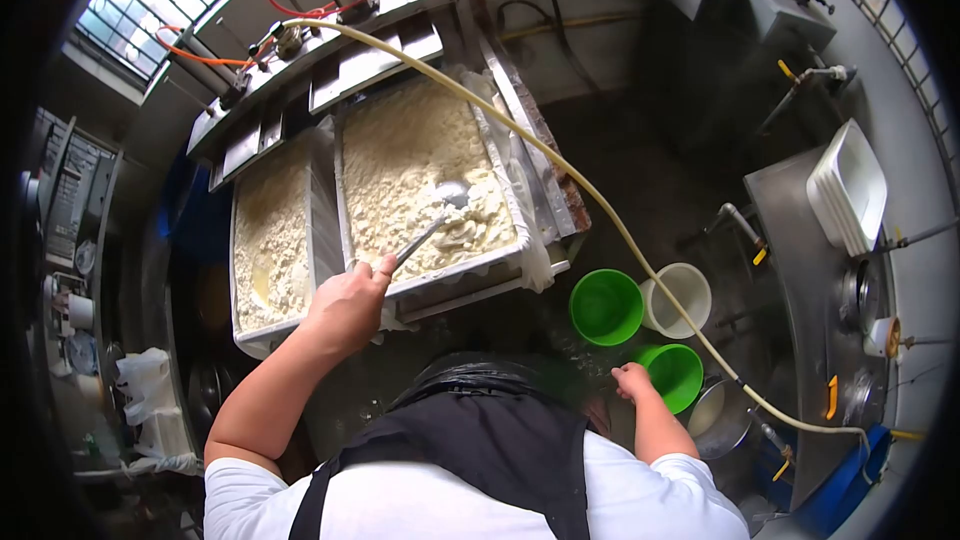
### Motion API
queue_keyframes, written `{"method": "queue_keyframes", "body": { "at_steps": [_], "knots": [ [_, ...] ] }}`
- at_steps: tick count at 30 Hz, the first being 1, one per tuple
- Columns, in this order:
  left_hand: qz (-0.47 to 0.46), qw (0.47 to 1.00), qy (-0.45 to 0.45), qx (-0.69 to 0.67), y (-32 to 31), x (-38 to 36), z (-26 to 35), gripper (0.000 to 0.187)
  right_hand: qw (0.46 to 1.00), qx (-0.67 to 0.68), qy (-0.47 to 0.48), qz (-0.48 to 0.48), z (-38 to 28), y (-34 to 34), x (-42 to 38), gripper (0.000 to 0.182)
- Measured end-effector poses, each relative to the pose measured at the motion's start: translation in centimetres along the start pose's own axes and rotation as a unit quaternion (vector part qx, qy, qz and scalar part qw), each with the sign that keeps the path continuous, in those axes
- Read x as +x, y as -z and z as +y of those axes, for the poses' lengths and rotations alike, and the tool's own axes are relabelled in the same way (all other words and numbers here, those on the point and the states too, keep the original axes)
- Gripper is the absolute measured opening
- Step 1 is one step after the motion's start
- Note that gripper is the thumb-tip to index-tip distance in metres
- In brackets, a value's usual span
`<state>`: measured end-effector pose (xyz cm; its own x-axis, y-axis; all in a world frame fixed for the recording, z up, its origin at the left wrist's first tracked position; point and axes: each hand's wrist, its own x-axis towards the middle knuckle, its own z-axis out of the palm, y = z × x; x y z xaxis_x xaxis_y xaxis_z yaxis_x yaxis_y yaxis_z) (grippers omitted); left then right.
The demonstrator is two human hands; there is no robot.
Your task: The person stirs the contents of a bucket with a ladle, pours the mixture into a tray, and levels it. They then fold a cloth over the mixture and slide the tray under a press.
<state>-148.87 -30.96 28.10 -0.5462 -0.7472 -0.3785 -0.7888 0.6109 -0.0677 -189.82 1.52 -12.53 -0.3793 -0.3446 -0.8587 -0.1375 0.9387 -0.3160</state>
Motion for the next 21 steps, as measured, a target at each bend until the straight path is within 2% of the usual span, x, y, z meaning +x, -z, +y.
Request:
{"method": "queue_keyframes", "body": {
  "at_steps": [2, 6, 7, 10, 13, 14, 17, 21],
  "knots": [
    [0.008, 0.999, 0.022, -0.042, 1.3, -1.2, 0.4, 0.061, 1.0, -0.018, 0.001, -0.009, -0.3, 1.0, 1.0, 0.033],
    [0.098, 0.964, 0.086, -0.23, 4.6, -4.1, 0.0, 0.042, 0.999, -0.031, 0.001, -0.031, -0.9, 2.2, 1.6, 0.038],
    [0.095, 0.964, 0.088, -0.23, 5.2, -4.7, 0.1, 0.042, 0.999, -0.033, 0.004, -0.035, -0.6, 2.3, 2.1, 0.038],
    [0.055, 0.91, 0.161, -0.379, 4.7, -5.8, 0.1, 0.044, 0.999, -0.033, 0.008, -0.027, -0.1, 2.4, 3.2, 0.034],
    [-0.017, 0.924, 0.148, -0.352, 1.1, -4.2, -0.6, 0.045, 0.999, -0.031, 0.008, -0.023, -0.2, 2.0, 3.3, 0.035],
    [-0.009, 0.923, 0.143, -0.358, 0.8, -3.7, -0.5, 0.045, 0.999, -0.031, 0.007, -0.022, -0.4, 1.9, 3.0, 0.035],
    [-0.027, 0.899, 0.181, -0.398, 3.0, -4.3, -0.9, 0.044, 0.999, -0.034, 0.006, -0.02, -1.6, 1.8, 2.5, 0.036],
    [0.03, 0.893, 0.173, -0.413, 3.8, -6.4, -0.6, 0.043, 0.999, -0.025, 0.012, -0.027, -2.3, 1.9, 2.2, 0.037]
  ]
}}
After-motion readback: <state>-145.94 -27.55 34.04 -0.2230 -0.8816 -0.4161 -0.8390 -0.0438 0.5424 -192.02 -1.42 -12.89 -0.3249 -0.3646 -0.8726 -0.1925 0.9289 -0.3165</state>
